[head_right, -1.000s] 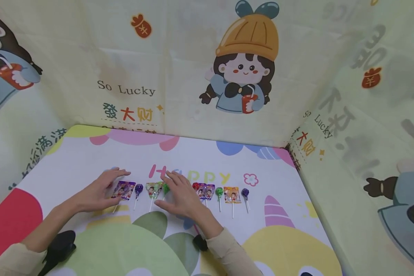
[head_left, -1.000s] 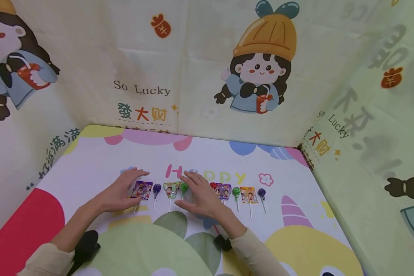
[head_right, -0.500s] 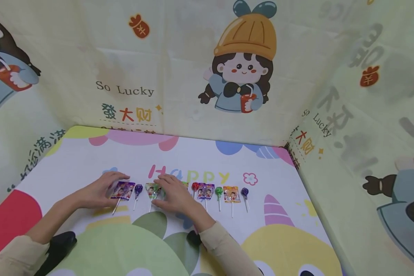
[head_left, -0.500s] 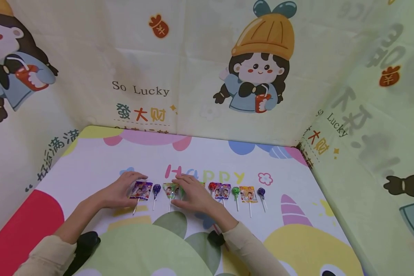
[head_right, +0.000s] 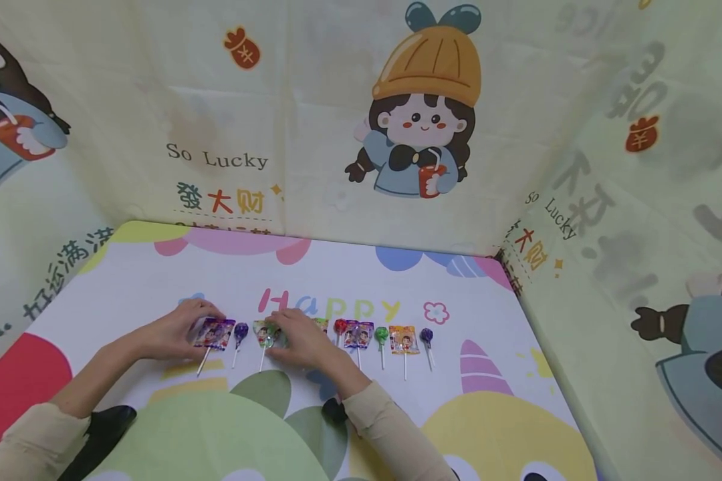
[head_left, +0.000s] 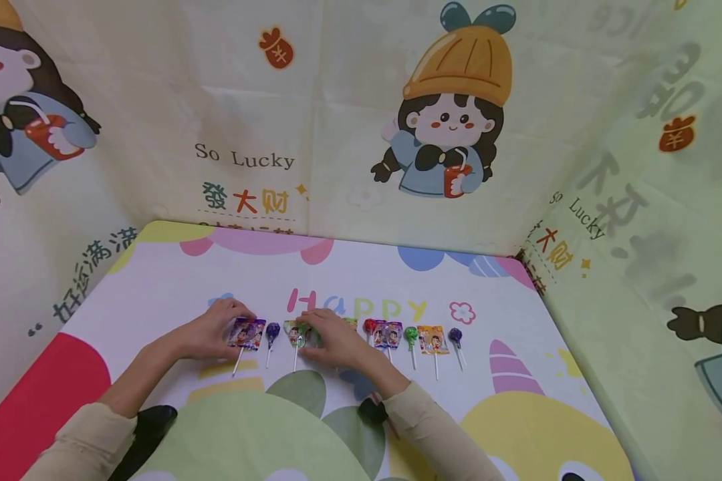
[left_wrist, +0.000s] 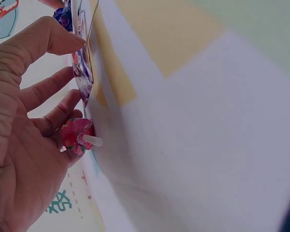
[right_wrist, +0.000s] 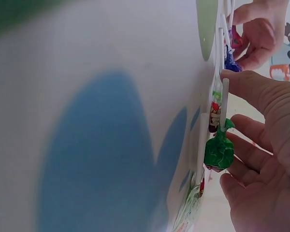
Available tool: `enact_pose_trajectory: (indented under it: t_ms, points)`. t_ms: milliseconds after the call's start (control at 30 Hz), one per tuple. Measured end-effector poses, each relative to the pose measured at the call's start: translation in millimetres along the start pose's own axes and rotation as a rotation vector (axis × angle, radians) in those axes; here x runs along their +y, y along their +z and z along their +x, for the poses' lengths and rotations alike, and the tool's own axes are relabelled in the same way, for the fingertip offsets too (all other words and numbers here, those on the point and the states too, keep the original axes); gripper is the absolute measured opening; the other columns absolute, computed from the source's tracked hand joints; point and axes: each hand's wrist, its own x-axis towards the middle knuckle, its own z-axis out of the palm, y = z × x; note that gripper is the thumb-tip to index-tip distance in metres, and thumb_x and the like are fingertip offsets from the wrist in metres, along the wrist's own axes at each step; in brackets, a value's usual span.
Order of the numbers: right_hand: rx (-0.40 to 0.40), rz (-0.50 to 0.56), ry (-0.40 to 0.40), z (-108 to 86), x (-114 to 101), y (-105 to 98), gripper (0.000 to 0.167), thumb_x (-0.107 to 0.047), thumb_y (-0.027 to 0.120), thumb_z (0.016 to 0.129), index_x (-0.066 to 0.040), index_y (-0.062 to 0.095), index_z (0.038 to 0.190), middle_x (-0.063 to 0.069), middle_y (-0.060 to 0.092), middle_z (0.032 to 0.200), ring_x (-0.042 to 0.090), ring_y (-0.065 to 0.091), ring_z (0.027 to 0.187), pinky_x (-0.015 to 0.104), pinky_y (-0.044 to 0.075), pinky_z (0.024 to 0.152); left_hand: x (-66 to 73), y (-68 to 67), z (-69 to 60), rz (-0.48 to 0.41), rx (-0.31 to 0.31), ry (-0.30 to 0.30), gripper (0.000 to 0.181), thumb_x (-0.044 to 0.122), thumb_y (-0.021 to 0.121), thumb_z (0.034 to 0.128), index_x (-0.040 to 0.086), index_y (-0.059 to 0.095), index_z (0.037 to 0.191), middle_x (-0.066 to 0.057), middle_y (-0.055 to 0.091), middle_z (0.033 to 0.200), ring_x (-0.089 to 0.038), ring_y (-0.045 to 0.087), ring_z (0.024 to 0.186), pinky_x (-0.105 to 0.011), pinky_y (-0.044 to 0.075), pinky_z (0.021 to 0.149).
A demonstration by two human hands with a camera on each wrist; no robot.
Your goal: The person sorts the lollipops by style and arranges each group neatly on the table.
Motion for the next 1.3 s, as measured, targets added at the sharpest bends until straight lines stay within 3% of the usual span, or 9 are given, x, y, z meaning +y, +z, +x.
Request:
enact_pose_trajectory:
  t_ms: [267,733,1300]
  points:
    - [-0.022,0.029,0.019,2.4,0,2,0.053,-0.029,0.073,0.096,-0.014,0.057,0.144,0.004,0.057,0.147,0.019,0.048,0.140,0.034,0.039,0.117,-1.2,-3.1,3.7,0.025,-0.017,-0.004,0.060,0.024,0.088,0.0684,0.008,0.065,0.121,-0.009,0.056,0.120,-0.032,0.046,0.114,-0.056,0.042,0.099]
    - [-0.030,0.071,0.060,3.6,-1,4,0.049,-0.027,0.073,0.096,-0.014,0.059,0.140,0.001,0.060,0.142,0.017,0.051,0.138,0.034,0.040,0.117,2.2,-4.7,7.6,0.012,-0.054,-0.034,0.060,0.023,0.088,0.0681,0.007,0.064,0.121,-0.009,0.056,0.121,-0.033,0.046,0.115,-0.060,0.040,0.102]
    - [-0.027,0.081,0.059,2.6,2,6,0.049,-0.028,0.073,0.096,-0.014,0.059,0.141,0.002,0.061,0.142,0.018,0.052,0.136,0.034,0.041,0.116,0.8,-1.1,13.2,0.012,-0.044,-0.014,0.057,0.022,0.088,0.0664,0.007,0.063,0.115,-0.006,0.056,0.116,-0.027,0.049,0.108,-0.052,0.047,0.098]
